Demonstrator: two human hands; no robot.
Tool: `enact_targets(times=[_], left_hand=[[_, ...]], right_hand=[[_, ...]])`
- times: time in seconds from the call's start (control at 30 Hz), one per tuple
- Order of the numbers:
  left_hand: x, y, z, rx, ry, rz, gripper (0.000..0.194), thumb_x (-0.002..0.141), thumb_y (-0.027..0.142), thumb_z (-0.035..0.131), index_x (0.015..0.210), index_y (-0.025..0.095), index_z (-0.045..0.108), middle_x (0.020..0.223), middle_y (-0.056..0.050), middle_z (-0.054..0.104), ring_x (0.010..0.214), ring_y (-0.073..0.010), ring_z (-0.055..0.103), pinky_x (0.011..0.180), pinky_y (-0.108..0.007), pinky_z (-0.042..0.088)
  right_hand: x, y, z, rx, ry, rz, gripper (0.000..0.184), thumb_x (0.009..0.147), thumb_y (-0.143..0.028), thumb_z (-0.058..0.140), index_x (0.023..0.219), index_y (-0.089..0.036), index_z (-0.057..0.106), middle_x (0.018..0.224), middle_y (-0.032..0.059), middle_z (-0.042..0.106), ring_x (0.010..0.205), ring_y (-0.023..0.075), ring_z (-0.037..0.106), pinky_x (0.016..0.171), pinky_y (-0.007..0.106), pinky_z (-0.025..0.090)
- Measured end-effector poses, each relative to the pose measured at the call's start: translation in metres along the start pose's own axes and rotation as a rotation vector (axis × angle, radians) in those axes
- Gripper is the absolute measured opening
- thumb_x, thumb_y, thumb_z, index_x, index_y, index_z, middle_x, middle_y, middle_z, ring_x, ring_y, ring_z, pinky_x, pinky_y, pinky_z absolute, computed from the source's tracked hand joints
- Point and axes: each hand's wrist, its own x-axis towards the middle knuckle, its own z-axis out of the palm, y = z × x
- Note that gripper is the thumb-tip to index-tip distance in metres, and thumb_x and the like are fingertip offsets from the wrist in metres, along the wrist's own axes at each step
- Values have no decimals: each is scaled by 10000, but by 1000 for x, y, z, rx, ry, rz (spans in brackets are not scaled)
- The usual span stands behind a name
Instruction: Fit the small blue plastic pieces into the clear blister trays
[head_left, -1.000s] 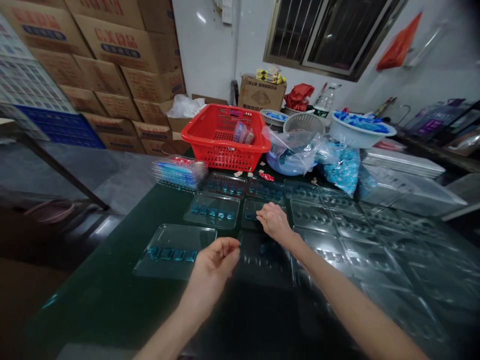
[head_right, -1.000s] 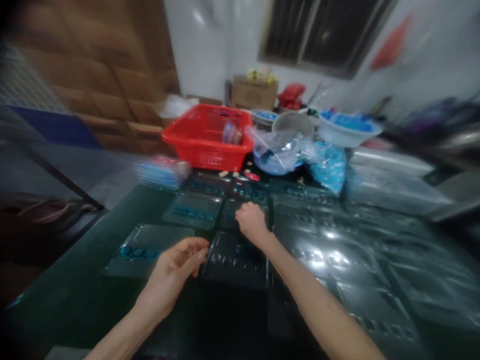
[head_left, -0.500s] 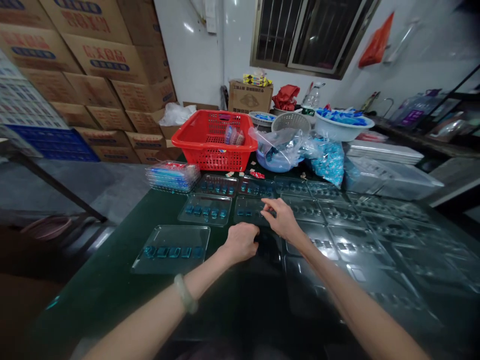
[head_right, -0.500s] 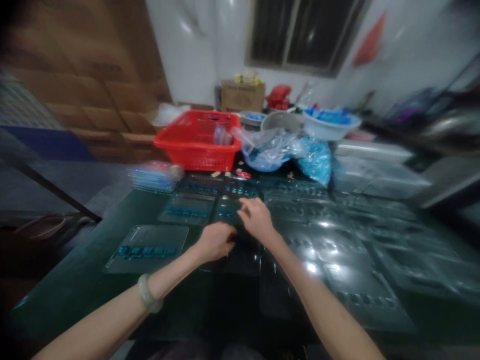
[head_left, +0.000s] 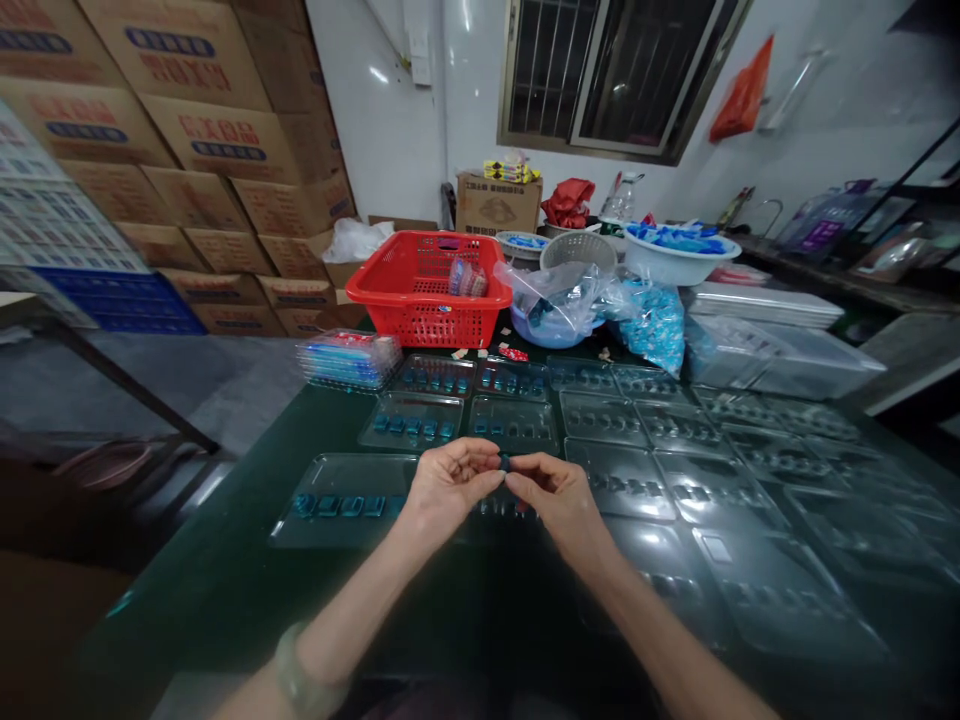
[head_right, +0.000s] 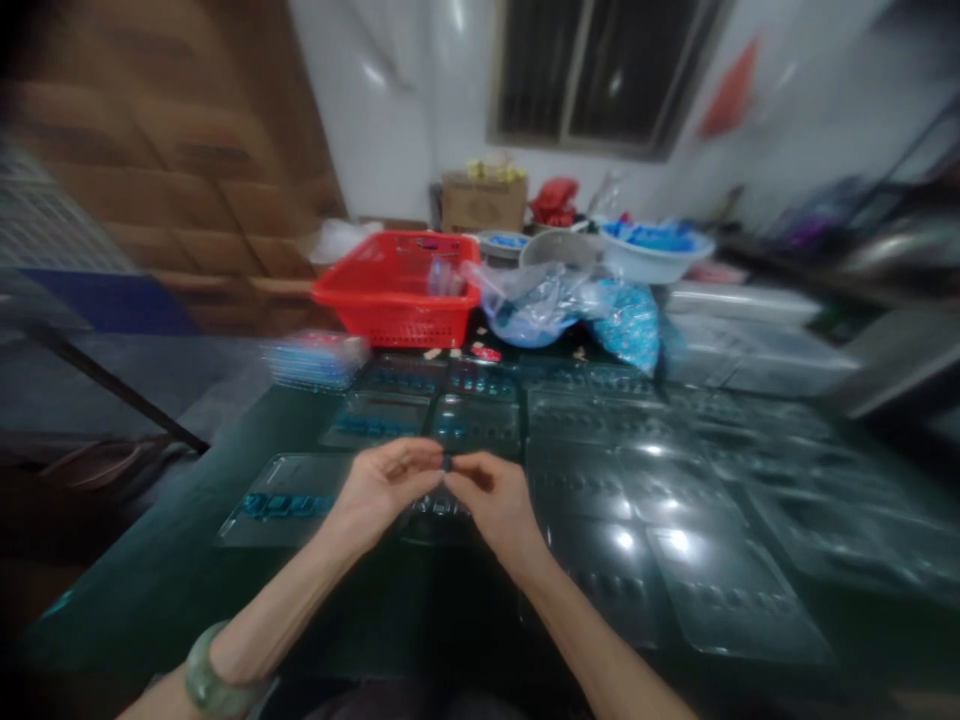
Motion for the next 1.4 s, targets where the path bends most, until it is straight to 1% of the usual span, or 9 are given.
enact_targets(times=[0.17, 0.37, 0.57, 0.73, 0.87, 0.97, 1.1, 1.23, 1.4], left_hand=[[-5, 2, 1, 5, -23, 32, 254, 624, 118, 669, 868, 122, 600, 808, -47, 641, 765, -147, 591, 720, -263, 469], [-9, -2, 0, -4, -43, 92, 233, 638, 124, 662, 859, 125, 590, 805, -51, 637, 756, -153, 595, 715, -275, 475], [-10, -3, -5, -25, -63, 102, 265, 638, 91, 646, 887, 135, 567, 788, -36, 610, 748, -141, 577, 692, -263, 461], [-11, -3, -4, -48, -160, 93, 240, 614, 49, 632, 833, 129, 572, 750, -21, 578, 682, -117, 541, 628, -238, 431], [-11, -2, -4, -57, -200, -1, 218, 591, 49, 641, 790, 119, 587, 664, 2, 544, 605, -91, 501, 550, -206, 389], [-12, -5, -7, -114, -256, -103, 146, 604, 67, 640, 735, 109, 592, 619, 6, 524, 550, -74, 469, 510, -198, 352], [-16, -9, -9, -374, -344, -263, 64, 677, 153, 595, 729, 127, 568, 608, -1, 513, 504, -76, 452, 445, -197, 304], [-25, -11, -5, -481, -306, -411, 157, 752, 263, 539, 669, 130, 543, 540, -3, 468, 486, -80, 432, 365, -173, 171], [-34, -13, 2, -498, -228, -453, 199, 726, 265, 596, 617, 119, 517, 498, 23, 418, 422, -33, 343, 355, -159, 103]], right_hand=[[-2, -2, 2, 135, -6, 41, 142, 685, -281, 641, 745, -174, 571, 650, -35, 518, 537, 78, 466, 460, 187, 406], [-3, -5, 5, 182, -44, 64, 251, 679, -279, 648, 893, -179, 563, 702, -19, 520, 560, 84, 466, 432, 182, 393], [-6, -2, 6, 177, 3, 92, 188, 655, -270, 672, 779, -175, 567, 617, -43, 494, 494, 69, 436, 418, 185, 364], [-3, 3, 2, 329, -161, 178, 188, 619, -214, 697, 686, -159, 530, 655, -33, 515, 483, 55, 425, 412, 175, 313], [-3, 3, -4, 372, -259, 213, 150, 666, -235, 658, 669, -144, 539, 639, -26, 501, 451, 43, 387, 420, 188, 282], [-5, 3, -6, 342, -234, 213, 140, 684, -249, 643, 680, -141, 554, 606, -31, 479, 453, 45, 369, 422, 190, 256], [-9, 1, -3, 304, -183, 230, 147, 706, -272, 625, 684, -146, 553, 543, -49, 442, 435, 45, 337, 411, 190, 219], [-12, 0, 0, 332, -178, 252, 169, 731, -298, 602, 691, -148, 534, 536, -52, 414, 431, 45, 313, 411, 193, 210], [-17, 4, 1, 396, -231, 332, 189, 746, -316, 582, 698, -144, 521, 521, -55, 381, 438, 49, 314, 410, 185, 219]])
